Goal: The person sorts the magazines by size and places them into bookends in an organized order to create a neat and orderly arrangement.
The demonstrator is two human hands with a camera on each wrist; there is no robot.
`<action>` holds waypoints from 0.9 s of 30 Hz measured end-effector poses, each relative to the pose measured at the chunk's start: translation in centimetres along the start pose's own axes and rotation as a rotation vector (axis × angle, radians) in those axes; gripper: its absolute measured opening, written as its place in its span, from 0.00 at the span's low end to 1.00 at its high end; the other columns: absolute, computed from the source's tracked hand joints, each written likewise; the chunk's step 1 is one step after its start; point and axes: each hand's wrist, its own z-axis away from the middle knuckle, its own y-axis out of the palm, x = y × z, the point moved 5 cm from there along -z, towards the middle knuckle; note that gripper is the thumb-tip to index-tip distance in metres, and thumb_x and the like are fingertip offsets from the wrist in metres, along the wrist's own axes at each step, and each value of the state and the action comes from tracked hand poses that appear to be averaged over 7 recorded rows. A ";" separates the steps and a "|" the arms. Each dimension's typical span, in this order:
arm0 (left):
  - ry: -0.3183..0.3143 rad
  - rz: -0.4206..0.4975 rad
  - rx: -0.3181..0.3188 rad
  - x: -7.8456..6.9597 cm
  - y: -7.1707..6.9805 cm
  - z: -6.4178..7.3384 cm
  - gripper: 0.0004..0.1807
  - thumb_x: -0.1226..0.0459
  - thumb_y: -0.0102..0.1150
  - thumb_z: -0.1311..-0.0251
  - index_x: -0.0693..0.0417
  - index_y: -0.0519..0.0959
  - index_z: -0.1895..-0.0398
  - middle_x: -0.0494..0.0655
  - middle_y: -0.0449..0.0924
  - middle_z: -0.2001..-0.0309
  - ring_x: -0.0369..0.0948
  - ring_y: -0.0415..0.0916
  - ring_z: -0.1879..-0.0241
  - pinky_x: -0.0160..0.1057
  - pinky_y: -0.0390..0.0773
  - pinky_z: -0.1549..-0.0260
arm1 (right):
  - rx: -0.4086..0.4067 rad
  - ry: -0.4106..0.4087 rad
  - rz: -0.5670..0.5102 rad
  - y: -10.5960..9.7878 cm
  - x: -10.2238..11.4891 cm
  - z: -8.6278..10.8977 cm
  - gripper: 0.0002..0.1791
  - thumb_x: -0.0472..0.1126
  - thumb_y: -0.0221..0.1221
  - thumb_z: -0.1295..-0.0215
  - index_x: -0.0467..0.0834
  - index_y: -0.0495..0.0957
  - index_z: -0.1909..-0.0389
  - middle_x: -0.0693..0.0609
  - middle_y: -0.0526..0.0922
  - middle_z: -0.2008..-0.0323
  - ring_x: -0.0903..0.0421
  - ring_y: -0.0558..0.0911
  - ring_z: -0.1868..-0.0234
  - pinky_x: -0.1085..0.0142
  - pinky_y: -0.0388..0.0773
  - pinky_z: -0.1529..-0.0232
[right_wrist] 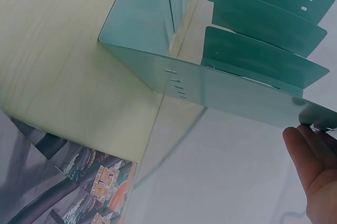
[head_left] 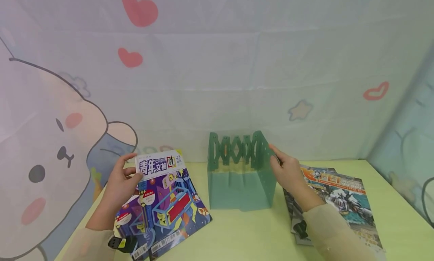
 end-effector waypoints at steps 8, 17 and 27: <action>0.005 -0.012 -0.014 -0.4 -0.2 0.3 0.33 0.67 0.47 0.33 0.46 0.48 0.28 0.68 0.72 0.43 0.49 0.80 0.59 0.39 0.82 0.75 | 0.004 0.005 0.005 0.1 0.1 -0.1 0.25 0.46 0.39 0.26 0.51 0.60 0.30 0.56 0.57 0.93 0.61 0.52 0.93 0.69 0.56 0.93; 0.023 -0.011 -0.011 -1.1 0.1 0.7 0.34 0.66 0.47 0.32 0.45 0.47 0.28 0.66 0.72 0.42 0.48 0.80 0.59 0.39 0.82 0.74 | -0.008 0.003 0.014 -0.1 -0.2 -0.2 0.25 0.45 0.39 0.26 0.51 0.61 0.30 0.56 0.57 0.93 0.61 0.51 0.93 0.69 0.55 0.93; 0.063 -0.020 -0.047 -1.6 -0.1 1.6 0.32 0.67 0.47 0.33 0.43 0.50 0.29 0.65 0.74 0.44 0.44 0.80 0.62 0.38 0.80 0.77 | -0.005 0.005 0.017 0.1 0.1 -0.1 0.25 0.44 0.40 0.27 0.51 0.61 0.30 0.56 0.57 0.94 0.62 0.51 0.93 0.70 0.55 0.93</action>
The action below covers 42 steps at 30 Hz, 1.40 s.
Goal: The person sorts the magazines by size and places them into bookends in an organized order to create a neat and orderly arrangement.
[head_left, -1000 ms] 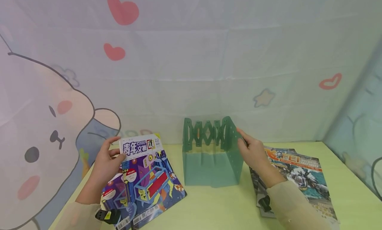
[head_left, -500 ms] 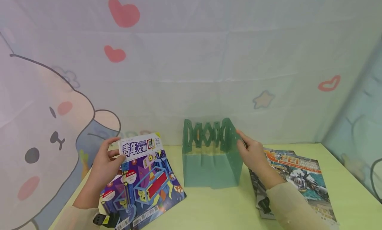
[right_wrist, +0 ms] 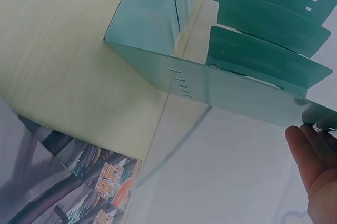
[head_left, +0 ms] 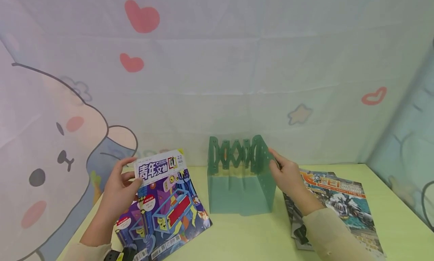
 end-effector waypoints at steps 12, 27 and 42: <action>0.057 -0.031 -0.043 -0.8 0.0 1.1 0.31 0.69 0.49 0.34 0.46 0.52 0.30 0.65 0.77 0.48 0.32 0.78 0.67 0.37 0.79 0.78 | -0.026 -0.025 0.016 0.1 -0.1 0.0 0.26 0.39 0.45 0.30 0.49 0.62 0.31 0.57 0.56 0.95 0.62 0.49 0.93 0.72 0.52 0.92; 0.091 -0.025 -0.055 -2.1 0.3 1.5 0.31 0.70 0.49 0.34 0.44 0.53 0.31 0.63 0.78 0.48 0.36 0.77 0.68 0.36 0.78 0.80 | -0.036 -0.030 0.018 0.2 -0.1 0.1 0.26 0.40 0.44 0.29 0.48 0.62 0.31 0.57 0.56 0.95 0.63 0.50 0.93 0.71 0.54 0.93; 0.105 -0.025 -0.070 -3.2 0.5 2.1 0.30 0.70 0.50 0.35 0.45 0.55 0.32 0.62 0.79 0.50 0.33 0.77 0.69 0.36 0.78 0.79 | -0.040 -0.046 0.020 0.1 -0.2 0.0 0.25 0.40 0.43 0.29 0.49 0.62 0.31 0.58 0.56 0.95 0.64 0.49 0.93 0.72 0.52 0.93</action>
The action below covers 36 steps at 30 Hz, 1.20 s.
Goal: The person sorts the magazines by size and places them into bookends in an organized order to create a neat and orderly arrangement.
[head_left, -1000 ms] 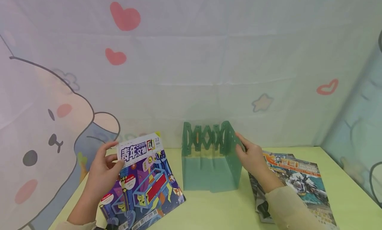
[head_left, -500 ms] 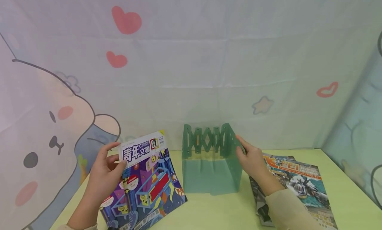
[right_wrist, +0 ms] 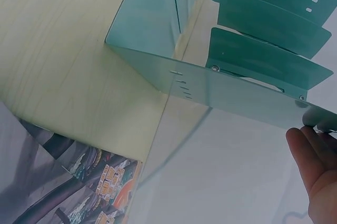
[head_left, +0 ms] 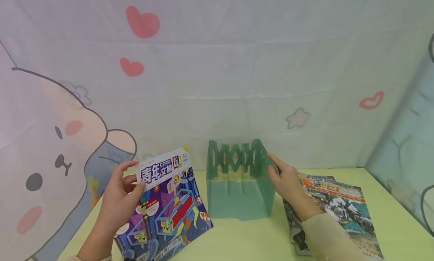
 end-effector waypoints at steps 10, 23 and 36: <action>0.030 -0.022 -0.005 -0.8 0.0 0.1 0.30 0.70 0.51 0.35 0.45 0.55 0.33 0.62 0.80 0.51 0.34 0.79 0.66 0.35 0.78 0.79 | 0.009 0.014 -0.006 -0.2 -0.1 -0.1 0.26 0.42 0.43 0.28 0.51 0.61 0.30 0.57 0.56 0.95 0.64 0.49 0.93 0.71 0.54 0.93; 0.067 -0.004 0.004 -2.0 0.0 0.8 0.29 0.70 0.52 0.36 0.45 0.57 0.34 0.62 0.80 0.51 0.27 0.78 0.66 0.33 0.81 0.77 | 0.015 0.032 0.008 -0.1 -0.4 0.3 0.25 0.43 0.42 0.27 0.52 0.61 0.30 0.56 0.57 0.95 0.64 0.49 0.94 0.71 0.54 0.93; 0.104 -0.019 -0.042 -2.6 -0.1 1.5 0.30 0.71 0.54 0.37 0.44 0.58 0.34 0.62 0.80 0.51 0.46 0.82 0.62 0.31 0.80 0.77 | 0.017 0.009 0.002 0.1 -0.2 0.1 0.25 0.42 0.42 0.27 0.49 0.61 0.30 0.58 0.56 0.95 0.65 0.49 0.94 0.71 0.54 0.93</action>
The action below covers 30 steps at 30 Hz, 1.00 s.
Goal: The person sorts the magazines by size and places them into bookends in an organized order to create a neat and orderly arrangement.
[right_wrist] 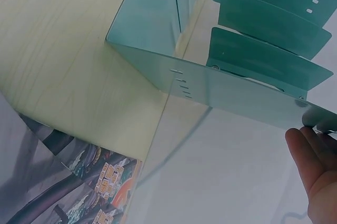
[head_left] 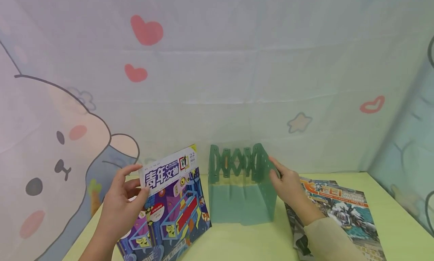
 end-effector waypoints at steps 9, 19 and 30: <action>0.020 0.016 -0.012 -0.7 -0.1 0.6 0.30 0.72 0.54 0.38 0.46 0.59 0.35 0.62 0.81 0.54 0.30 0.79 0.67 0.33 0.80 0.79 | -0.027 -0.033 0.004 -0.1 0.3 -0.1 0.25 0.39 0.43 0.29 0.47 0.62 0.31 0.59 0.55 0.95 0.65 0.48 0.93 0.73 0.52 0.93; 0.073 0.033 -0.015 -1.4 0.1 1.1 0.30 0.73 0.56 0.39 0.47 0.60 0.36 0.61 0.83 0.56 0.27 0.78 0.68 0.32 0.81 0.78 | -0.040 -0.048 -0.001 -0.3 0.4 -0.1 0.25 0.38 0.44 0.29 0.46 0.63 0.32 0.59 0.55 0.95 0.66 0.49 0.94 0.72 0.52 0.93; 0.086 -0.024 -0.025 -1.8 0.2 1.6 0.30 0.72 0.58 0.41 0.47 0.62 0.37 0.57 0.85 0.58 0.27 0.80 0.68 0.27 0.79 0.72 | -0.034 -0.033 -0.002 -0.2 0.6 0.0 0.25 0.38 0.44 0.29 0.46 0.63 0.31 0.58 0.55 0.95 0.66 0.48 0.94 0.72 0.52 0.93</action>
